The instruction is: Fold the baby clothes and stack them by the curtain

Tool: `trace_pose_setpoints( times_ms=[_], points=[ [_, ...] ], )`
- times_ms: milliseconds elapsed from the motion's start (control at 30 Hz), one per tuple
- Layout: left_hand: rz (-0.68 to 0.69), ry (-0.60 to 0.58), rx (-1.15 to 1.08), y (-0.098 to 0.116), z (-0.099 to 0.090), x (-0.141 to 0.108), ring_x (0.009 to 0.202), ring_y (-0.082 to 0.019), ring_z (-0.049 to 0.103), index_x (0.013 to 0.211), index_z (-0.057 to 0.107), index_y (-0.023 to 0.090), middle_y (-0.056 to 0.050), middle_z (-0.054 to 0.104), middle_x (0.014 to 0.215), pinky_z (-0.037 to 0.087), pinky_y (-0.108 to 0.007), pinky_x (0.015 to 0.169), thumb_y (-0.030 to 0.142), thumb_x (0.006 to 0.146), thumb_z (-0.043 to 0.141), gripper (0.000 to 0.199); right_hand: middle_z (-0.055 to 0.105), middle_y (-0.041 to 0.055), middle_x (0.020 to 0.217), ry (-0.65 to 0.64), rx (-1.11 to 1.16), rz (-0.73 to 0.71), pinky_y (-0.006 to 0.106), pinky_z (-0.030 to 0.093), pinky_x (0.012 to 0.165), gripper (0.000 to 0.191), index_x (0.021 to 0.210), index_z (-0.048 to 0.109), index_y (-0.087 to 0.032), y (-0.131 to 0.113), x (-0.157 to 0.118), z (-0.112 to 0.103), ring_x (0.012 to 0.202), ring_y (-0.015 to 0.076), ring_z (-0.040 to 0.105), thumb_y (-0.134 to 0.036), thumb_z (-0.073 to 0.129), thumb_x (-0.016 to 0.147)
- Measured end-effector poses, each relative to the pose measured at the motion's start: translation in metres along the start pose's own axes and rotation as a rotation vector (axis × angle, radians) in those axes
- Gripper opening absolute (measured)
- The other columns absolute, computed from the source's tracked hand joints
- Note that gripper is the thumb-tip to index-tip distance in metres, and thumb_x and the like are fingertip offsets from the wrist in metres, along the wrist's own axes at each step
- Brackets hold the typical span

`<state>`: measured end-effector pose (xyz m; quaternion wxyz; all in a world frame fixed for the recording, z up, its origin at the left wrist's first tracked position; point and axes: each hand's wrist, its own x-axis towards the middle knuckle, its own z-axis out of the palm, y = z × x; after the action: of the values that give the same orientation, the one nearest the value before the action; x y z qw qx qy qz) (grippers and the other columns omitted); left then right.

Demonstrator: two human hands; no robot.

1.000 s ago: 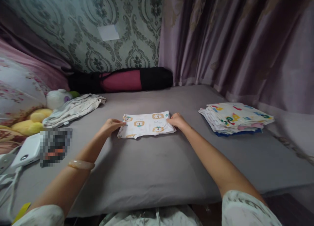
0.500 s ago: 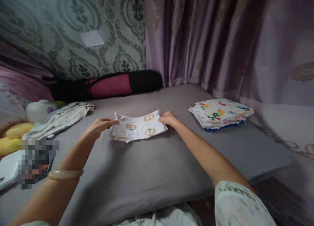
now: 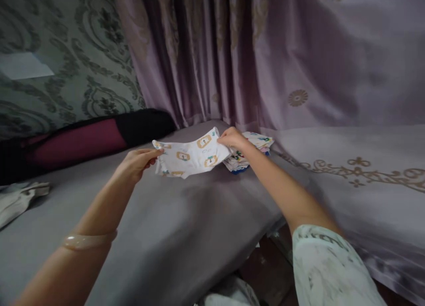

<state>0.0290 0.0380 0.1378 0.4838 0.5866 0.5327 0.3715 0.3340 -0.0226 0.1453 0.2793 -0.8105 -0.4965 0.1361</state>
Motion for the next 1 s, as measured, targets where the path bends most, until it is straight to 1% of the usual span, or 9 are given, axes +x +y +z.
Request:
trace_pose_setpoints(
  times_ms=[67, 167, 233, 333, 433, 533, 700, 800, 1000],
  points=[
    [0.030, -0.046, -0.087, 0.013, 0.033, 0.005, 0.049, -0.008, 0.039, 0.055, 0.063, 0.015, 0.002, 0.051, 0.051, 0.023, -0.023, 0.049, 0.037, 0.054, 0.079, 0.027, 0.070, 0.0050, 0.078, 0.046, -0.101, 0.046, 0.021, 0.044, 0.058, 0.017, 0.087, 0.073, -0.011, 0.017, 0.016, -0.027, 0.068, 0.0139, 0.062, -0.024, 0.069, 0.076],
    [0.012, -0.101, -0.186, 0.026, 0.081, 0.011, 0.048, -0.007, 0.040, 0.053, 0.060, 0.015, 0.002, 0.052, 0.051, 0.022, -0.023, 0.047, 0.035, 0.057, 0.078, 0.027, 0.071, 0.0091, 0.086, 0.053, -0.255, 0.109, 0.024, 0.047, 0.066, 0.019, 0.092, 0.072, -0.009, 0.038, 0.036, -0.065, 0.076, 0.0159, 0.063, -0.022, 0.068, 0.079],
    [-0.003, -0.132, -0.241, 0.031, 0.111, 0.014, 0.046, -0.007, 0.040, 0.052, 0.059, 0.015, 0.001, 0.052, 0.052, 0.021, -0.023, 0.046, 0.035, 0.058, 0.078, 0.028, 0.071, 0.0104, 0.087, 0.052, -0.335, 0.139, 0.025, 0.047, 0.069, 0.019, 0.092, 0.073, -0.009, 0.047, 0.045, -0.086, 0.080, 0.0178, 0.065, -0.020, 0.068, 0.078],
    [-0.033, -0.170, -0.343, 0.032, 0.152, 0.018, 0.045, -0.006, 0.040, 0.053, 0.058, 0.014, 0.002, 0.052, 0.052, 0.021, -0.022, 0.045, 0.035, 0.059, 0.078, 0.030, 0.071, 0.0107, 0.087, 0.052, -0.409, 0.176, 0.027, 0.049, 0.070, 0.018, 0.091, 0.074, -0.010, 0.056, 0.055, -0.109, 0.083, 0.0212, 0.066, -0.018, 0.070, 0.075],
    [-0.096, -0.187, -0.439, 0.029, 0.183, 0.021, 0.045, -0.005, 0.042, 0.055, 0.058, 0.014, 0.002, 0.054, 0.054, 0.022, -0.021, 0.044, 0.035, 0.057, 0.080, 0.030, 0.072, 0.0111, 0.091, 0.032, -0.526, 0.191, 0.029, 0.051, 0.073, 0.024, 0.099, 0.074, -0.013, 0.062, 0.062, -0.121, 0.085, 0.0228, 0.067, -0.018, 0.068, 0.076],
    [-0.145, -0.199, -0.494, 0.022, 0.203, 0.023, 0.046, -0.005, 0.044, 0.059, 0.060, 0.014, 0.002, 0.057, 0.058, 0.023, -0.020, 0.044, 0.035, 0.056, 0.081, 0.030, 0.072, 0.0136, 0.099, 0.039, -0.612, 0.192, 0.030, 0.050, 0.078, 0.032, 0.110, 0.071, -0.013, 0.069, 0.069, -0.126, 0.093, 0.0238, 0.067, -0.019, 0.065, 0.079],
    [-0.171, -0.254, -0.560, 0.007, 0.225, 0.026, 0.047, -0.004, 0.046, 0.065, 0.063, 0.014, 0.002, 0.058, 0.061, 0.026, -0.019, 0.045, 0.041, 0.051, 0.086, 0.038, 0.069, 0.0163, 0.109, 0.064, -0.655, 0.212, 0.032, 0.048, 0.085, 0.036, 0.117, 0.068, -0.012, 0.078, 0.080, -0.131, 0.102, 0.0254, 0.064, -0.017, 0.064, 0.081],
    [-0.206, -0.265, -0.606, 0.000, 0.234, 0.027, 0.046, -0.004, 0.046, 0.066, 0.064, 0.013, 0.002, 0.058, 0.061, 0.026, -0.018, 0.044, 0.040, 0.050, 0.087, 0.039, 0.067, 0.0161, 0.115, 0.072, -0.676, 0.212, 0.033, 0.047, 0.087, 0.036, 0.118, 0.067, -0.014, 0.082, 0.085, -0.132, 0.105, 0.0259, 0.062, -0.018, 0.064, 0.082],
    [-0.265, -0.251, -0.581, -0.014, 0.242, 0.026, 0.043, -0.004, 0.046, 0.068, 0.062, 0.014, 0.004, 0.056, 0.057, 0.026, -0.018, 0.042, 0.037, 0.057, 0.085, 0.034, 0.066, 0.0160, 0.117, 0.095, -0.713, 0.176, 0.035, 0.044, 0.094, 0.033, 0.116, 0.067, -0.016, 0.093, 0.092, -0.123, 0.110, 0.0256, 0.059, -0.019, 0.061, 0.084]
  ],
)
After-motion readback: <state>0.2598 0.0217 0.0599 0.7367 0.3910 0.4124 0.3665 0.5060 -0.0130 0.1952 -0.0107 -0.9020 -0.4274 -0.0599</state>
